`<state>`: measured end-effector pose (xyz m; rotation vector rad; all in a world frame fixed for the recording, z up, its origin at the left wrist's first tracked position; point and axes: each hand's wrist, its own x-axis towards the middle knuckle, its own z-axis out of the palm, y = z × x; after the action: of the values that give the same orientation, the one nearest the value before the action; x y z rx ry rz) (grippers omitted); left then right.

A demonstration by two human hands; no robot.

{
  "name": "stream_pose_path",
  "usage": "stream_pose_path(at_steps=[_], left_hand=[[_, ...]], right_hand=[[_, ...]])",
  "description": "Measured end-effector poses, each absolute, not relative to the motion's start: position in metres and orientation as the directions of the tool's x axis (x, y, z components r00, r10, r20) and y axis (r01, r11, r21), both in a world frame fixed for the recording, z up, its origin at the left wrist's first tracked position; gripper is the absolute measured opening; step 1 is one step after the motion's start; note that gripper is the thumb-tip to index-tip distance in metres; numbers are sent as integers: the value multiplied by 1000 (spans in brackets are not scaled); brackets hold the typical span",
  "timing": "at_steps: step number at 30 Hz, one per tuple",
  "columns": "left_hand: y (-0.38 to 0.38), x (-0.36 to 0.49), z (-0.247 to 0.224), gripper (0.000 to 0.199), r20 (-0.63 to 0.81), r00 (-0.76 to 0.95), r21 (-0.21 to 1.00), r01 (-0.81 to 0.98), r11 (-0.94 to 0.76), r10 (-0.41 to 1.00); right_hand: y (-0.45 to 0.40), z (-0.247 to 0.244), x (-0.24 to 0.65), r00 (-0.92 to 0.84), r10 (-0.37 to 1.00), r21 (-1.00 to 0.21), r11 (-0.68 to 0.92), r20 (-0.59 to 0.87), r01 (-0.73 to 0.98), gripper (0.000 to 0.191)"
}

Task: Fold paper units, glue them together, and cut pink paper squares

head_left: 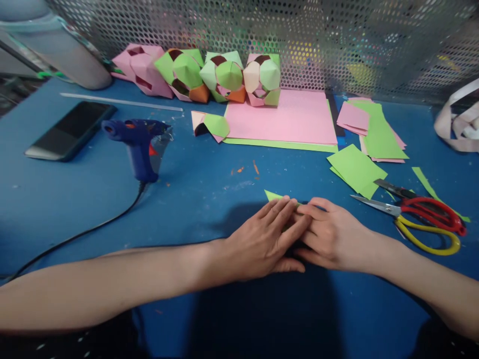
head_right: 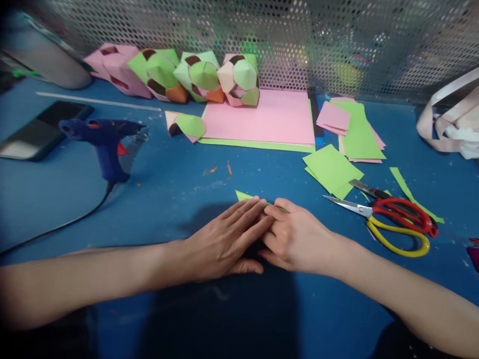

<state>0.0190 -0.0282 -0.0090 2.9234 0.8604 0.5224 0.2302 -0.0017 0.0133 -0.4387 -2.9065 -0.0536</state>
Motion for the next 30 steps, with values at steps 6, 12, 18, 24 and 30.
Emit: stream_pose_path(at_steps=[6, 12, 18, 24, 30], left_hand=[[-20, 6, -4, 70, 244, 766, -75, 626, -776, 595], [-9, -3, 9, 61, 253, 722, -136, 685, -715, 644], [-15, 7, 6, 16, 335, 799, -45, 543, -839, 499], [-14, 10, -1, 15, 305, 804, 31, 527, -849, 510], [-19, 11, -1, 19, 362, 783, -105, 572, -813, 505]], right_hand=[[-3, 21, 231, -945, 307, 34, 949, 110, 312, 43], [-3, 21, 231, -942, 316, 26, 947, 113, 321, 45], [-3, 21, 229, -941, 315, -4, 948, 126, 317, 42], [1, 17, 227, -912, 365, -87, 931, 189, 355, 29], [-2, 4, 224, -863, 423, 15, 896, 276, 444, 42]])
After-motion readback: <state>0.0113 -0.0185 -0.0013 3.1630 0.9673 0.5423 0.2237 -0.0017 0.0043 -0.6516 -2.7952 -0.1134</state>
